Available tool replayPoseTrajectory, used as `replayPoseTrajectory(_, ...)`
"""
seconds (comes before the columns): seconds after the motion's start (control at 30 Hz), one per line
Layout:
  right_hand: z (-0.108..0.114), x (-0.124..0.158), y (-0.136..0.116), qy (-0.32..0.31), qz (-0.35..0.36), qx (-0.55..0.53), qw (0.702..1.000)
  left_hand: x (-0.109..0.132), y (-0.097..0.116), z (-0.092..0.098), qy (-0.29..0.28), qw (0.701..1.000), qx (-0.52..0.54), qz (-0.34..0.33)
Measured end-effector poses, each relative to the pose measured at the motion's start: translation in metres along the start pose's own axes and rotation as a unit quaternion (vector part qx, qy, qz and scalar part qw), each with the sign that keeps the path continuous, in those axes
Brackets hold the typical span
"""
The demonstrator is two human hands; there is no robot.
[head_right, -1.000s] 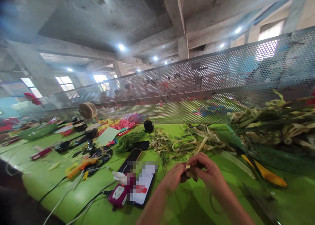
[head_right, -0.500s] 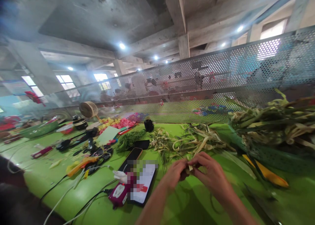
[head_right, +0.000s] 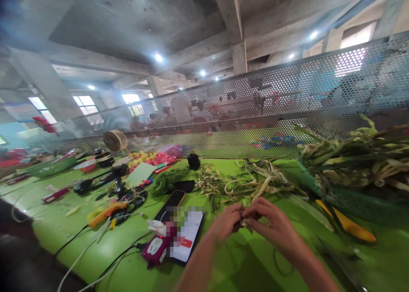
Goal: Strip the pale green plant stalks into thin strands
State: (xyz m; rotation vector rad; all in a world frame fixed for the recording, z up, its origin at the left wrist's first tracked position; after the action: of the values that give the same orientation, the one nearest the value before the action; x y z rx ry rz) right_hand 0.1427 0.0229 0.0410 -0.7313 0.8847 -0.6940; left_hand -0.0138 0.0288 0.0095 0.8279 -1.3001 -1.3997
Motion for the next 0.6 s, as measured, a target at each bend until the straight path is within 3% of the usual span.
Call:
replayPoseTrajectory(0.27,-0.006,-0.002,0.012,0.019,0.021,0.024,0.999,0.008,0.008,0.002,-0.018,0.999,-0.025,-0.012)
replayPoseTrajectory(0.6,-0.002,0.002,0.024,0.088,-0.059,0.048,0.993,0.011,0.004,0.013,-0.085,0.996,0.005,0.01)
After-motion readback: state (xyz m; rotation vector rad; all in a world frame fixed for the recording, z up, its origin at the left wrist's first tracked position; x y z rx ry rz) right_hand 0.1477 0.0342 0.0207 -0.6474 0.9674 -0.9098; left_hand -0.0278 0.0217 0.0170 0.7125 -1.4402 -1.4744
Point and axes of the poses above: each hand's wrist, its own x-axis away from the middle knuckle, its own z-axis out of the back of the hand, y = z × x, the point moved 3 cm from there along -x, towards the middle knuckle, and after that the axes turned 6 degrees about z, right-handed, at the moved point
